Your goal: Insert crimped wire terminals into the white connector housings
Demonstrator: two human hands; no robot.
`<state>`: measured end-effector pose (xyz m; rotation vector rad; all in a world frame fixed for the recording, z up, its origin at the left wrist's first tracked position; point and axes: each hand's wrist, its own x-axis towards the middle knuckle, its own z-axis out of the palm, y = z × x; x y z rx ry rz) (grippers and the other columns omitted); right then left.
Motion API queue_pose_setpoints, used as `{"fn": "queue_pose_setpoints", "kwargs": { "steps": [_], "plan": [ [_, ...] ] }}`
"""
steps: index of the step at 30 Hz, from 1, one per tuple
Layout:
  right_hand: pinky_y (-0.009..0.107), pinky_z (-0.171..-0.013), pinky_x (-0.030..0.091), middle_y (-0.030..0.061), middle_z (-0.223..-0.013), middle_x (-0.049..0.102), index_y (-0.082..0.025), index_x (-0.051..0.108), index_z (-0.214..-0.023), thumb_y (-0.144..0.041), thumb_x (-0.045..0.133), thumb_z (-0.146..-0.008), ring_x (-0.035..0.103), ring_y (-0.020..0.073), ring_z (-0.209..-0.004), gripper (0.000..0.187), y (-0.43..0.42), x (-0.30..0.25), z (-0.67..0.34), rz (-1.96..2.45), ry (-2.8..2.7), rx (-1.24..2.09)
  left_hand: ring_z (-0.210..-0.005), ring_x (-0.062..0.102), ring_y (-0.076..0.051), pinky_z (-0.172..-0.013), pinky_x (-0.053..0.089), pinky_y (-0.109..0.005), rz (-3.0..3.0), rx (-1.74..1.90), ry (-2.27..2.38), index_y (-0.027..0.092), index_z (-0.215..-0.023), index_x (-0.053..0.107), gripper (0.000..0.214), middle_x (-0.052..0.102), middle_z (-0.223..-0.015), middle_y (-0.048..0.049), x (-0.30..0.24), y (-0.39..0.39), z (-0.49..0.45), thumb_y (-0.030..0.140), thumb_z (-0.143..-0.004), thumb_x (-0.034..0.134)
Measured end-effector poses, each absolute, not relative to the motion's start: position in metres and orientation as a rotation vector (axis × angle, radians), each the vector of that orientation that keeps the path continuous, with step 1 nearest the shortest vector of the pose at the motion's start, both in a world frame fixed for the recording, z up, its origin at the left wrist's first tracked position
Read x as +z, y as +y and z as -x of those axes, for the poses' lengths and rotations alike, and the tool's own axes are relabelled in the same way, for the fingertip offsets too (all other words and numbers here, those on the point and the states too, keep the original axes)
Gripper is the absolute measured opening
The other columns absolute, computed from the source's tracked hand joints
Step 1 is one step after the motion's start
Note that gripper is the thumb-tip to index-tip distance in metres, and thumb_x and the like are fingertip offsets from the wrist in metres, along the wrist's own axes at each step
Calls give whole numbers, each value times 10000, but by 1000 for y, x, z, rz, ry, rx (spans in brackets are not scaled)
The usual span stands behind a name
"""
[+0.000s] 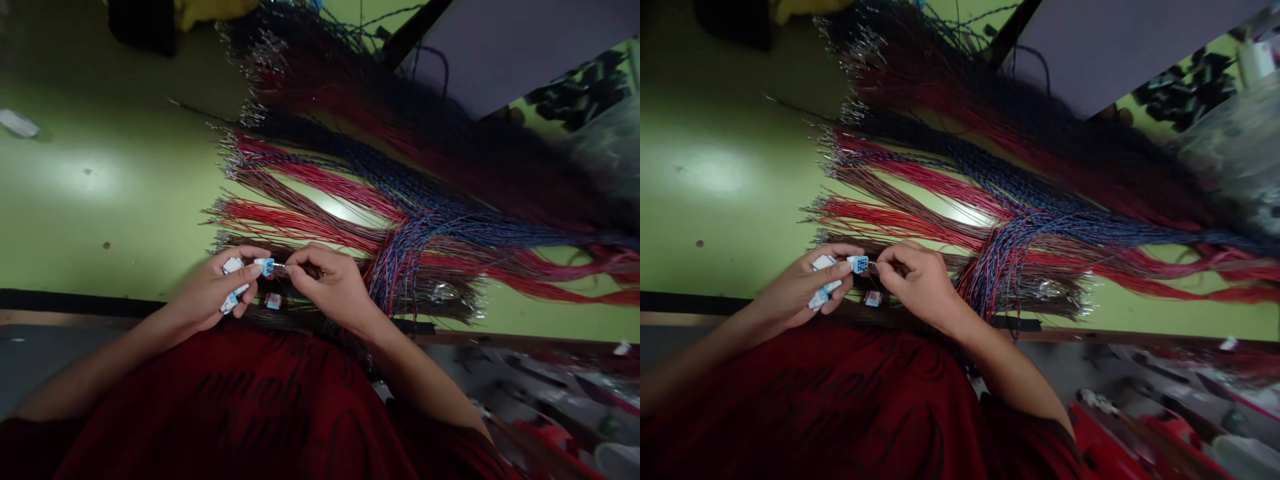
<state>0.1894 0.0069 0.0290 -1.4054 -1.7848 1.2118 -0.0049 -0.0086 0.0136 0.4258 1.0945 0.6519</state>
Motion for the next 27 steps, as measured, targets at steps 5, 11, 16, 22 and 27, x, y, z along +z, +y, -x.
{"fn": "queue_pose_setpoints", "kwargs": {
  "steps": [5,11,16,22,27],
  "plan": [
    [213,-614,420,-8,-694,664,-166,679,-770,-160,559,-854,561,99,-625,147,6,30,-188,1380,-1879,1253,-382,460,-84,-340,349,-173,-443,640,1103,162,-1097,636,485,533,-485,64,11,-10,5,404,-717,815],
    [212,-609,404,-10,-676,649,-156,663,-759,-133,540,-829,542,92,-601,143,6,27,-187,1380,-1962,1244,-370,474,-91,-345,366,-190,-564,628,1174,154,-1092,662,429,557,-511,57,9,-12,6,393,-753,773],
    [210,-603,396,-16,-662,628,-159,639,-739,-140,527,-820,521,90,-597,139,7,27,-186,1398,-1934,1316,-368,499,-97,-372,395,-203,-686,608,1252,147,-1095,679,412,568,-512,60,11,-11,7,377,-759,743],
    [205,-606,401,-14,-666,619,-159,619,-741,-140,513,-818,523,89,-602,132,5,23,-186,1364,-1895,1362,-362,506,-91,-381,393,-195,-767,571,1289,123,-1119,683,433,572,-498,60,12,-9,8,369,-766,729],
    [198,-606,401,-16,-672,623,-162,610,-748,-149,509,-823,532,87,-605,127,4,21,-185,1369,-1875,1381,-347,503,-88,-373,392,-186,-791,568,1300,104,-1094,683,432,576,-487,63,14,-7,7,354,-746,730]
  ]
}}
